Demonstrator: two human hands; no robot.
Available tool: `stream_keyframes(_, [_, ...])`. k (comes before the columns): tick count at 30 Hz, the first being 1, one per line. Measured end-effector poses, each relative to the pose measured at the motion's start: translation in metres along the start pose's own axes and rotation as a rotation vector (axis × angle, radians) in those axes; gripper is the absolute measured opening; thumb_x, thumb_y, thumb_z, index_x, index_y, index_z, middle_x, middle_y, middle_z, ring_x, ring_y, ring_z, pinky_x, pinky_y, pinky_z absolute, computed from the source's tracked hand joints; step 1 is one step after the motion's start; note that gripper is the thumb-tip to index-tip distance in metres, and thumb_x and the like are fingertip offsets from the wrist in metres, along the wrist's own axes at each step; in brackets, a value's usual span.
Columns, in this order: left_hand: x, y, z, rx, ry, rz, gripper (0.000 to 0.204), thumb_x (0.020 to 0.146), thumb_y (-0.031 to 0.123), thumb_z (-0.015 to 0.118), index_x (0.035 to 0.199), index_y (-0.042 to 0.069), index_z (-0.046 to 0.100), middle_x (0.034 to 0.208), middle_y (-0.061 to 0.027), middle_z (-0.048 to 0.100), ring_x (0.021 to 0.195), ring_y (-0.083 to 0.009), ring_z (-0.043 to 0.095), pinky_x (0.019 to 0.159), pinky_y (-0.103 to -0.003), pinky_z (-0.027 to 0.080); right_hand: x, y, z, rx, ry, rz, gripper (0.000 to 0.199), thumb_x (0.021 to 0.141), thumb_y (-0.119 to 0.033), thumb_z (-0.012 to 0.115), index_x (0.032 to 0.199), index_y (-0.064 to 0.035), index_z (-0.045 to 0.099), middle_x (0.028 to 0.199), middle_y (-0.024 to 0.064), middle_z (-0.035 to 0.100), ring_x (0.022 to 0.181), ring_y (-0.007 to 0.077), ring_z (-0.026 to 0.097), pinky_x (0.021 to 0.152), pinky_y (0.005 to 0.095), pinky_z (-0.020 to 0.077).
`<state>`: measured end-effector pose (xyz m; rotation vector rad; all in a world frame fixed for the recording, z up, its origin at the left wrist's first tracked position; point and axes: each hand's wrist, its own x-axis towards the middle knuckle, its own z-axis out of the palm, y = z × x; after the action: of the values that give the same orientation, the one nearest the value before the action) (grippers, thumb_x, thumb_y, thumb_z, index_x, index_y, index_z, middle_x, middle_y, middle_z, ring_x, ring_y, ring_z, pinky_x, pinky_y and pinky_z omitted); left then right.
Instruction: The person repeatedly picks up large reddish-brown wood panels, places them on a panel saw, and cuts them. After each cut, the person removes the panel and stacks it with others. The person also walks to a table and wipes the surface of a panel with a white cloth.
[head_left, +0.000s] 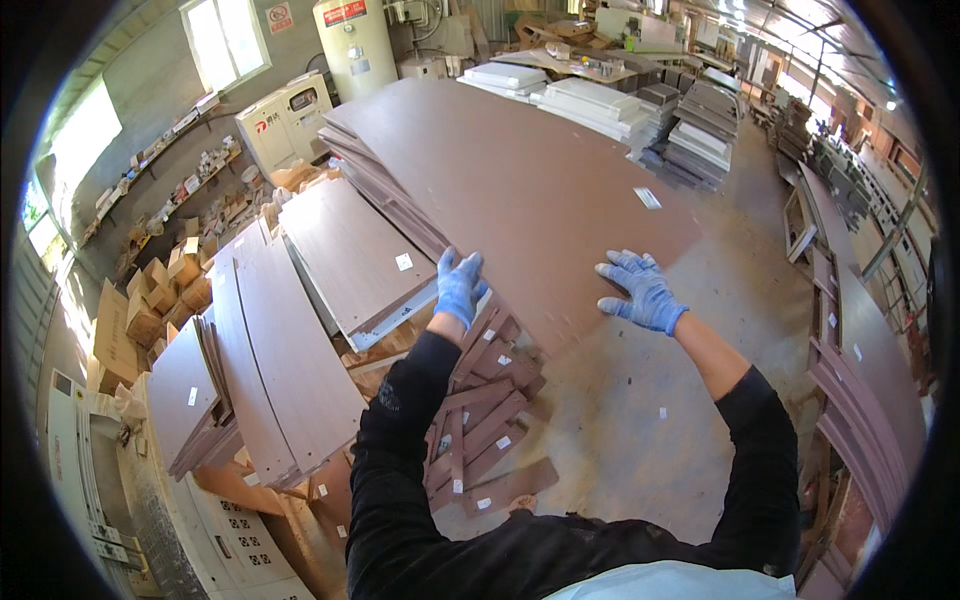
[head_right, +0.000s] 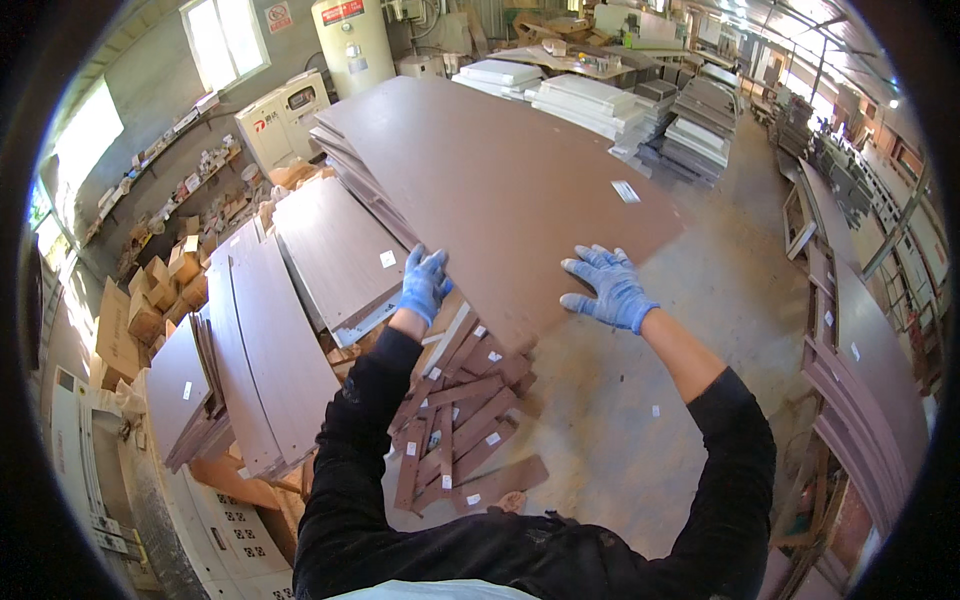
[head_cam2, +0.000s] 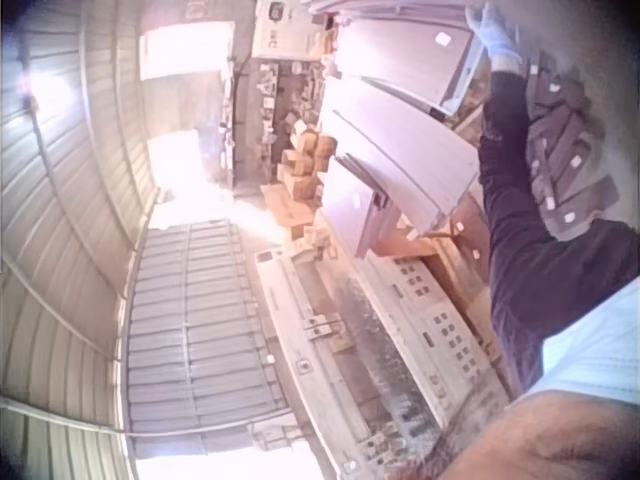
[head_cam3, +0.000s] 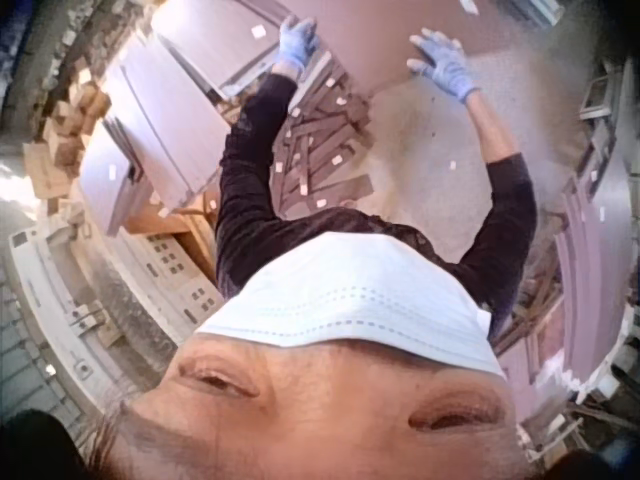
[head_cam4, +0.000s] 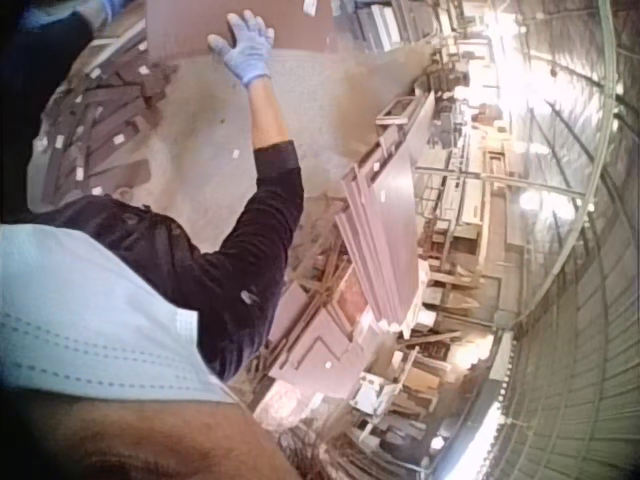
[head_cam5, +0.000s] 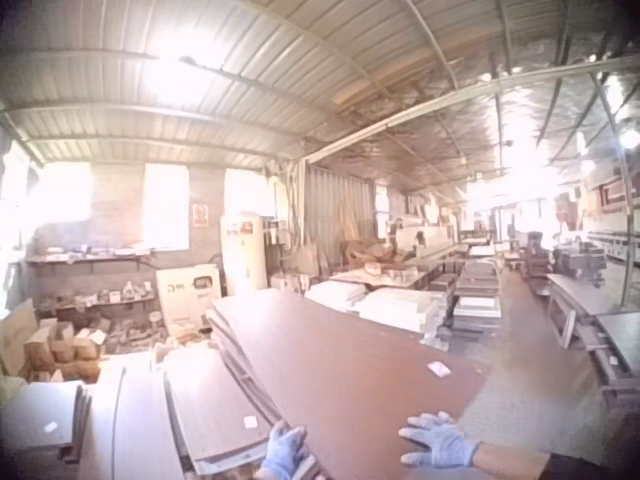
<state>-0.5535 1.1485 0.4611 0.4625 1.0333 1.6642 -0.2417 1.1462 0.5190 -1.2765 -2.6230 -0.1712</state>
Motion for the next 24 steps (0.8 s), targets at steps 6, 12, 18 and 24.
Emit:
stream_keyframes(6, [0.077,-0.029,0.014,0.105,0.093,0.256,0.075,0.080,0.009,0.066,0.139,0.003,0.020,0.121,-0.0155,0.049,0.108,-0.0226,0.051,0.090,-0.036,0.044,0.061,-0.024,0.082,0.441,0.366,0.127,0.073,0.079,-0.059,0.053,0.135,-0.0135,0.040,0.144,0.0202,0.026,0.132,0.0383,0.026,0.105,0.0545,0.0197])
stream_keyframes(12, [0.086,-0.014,0.053,0.674,0.244,0.360,0.077,0.084,0.031,0.060,0.142,0.002,0.017,0.139,-0.0236,0.035,0.127,-0.0320,0.038,0.104,-0.035,0.030,0.132,-0.022,0.092,0.174,0.408,0.381,0.075,0.079,-0.059,0.053,0.136,-0.0118,0.038,0.144,0.0255,0.022,0.133,0.0402,0.024,0.107,0.0458,0.0230])
stream_keyframes(18, [0.121,-0.006,0.057,0.521,0.001,0.416,0.069,0.090,0.037,0.049,0.137,-0.005,0.021,0.138,-0.0202,0.032,0.124,-0.0297,0.036,0.103,-0.039,0.030,0.173,-0.003,0.084,0.352,0.230,0.322,0.084,0.078,-0.059,0.054,0.137,-0.0031,0.034,0.145,0.0276,0.017,0.136,0.0397,0.015,0.109,0.0441,0.0209])
stream_keyframes(24, [0.076,-0.152,-0.001,0.414,0.251,0.450,0.056,0.095,0.039,0.041,0.134,0.000,0.031,0.138,-0.0213,0.032,0.121,-0.0310,0.040,0.098,-0.043,0.037,0.019,-0.086,0.101,0.971,0.023,0.045,0.061,0.083,-0.050,0.056,0.129,-0.0110,0.048,0.133,0.0212,0.044,0.130,0.0315,0.036,0.107,0.0420,0.0282])
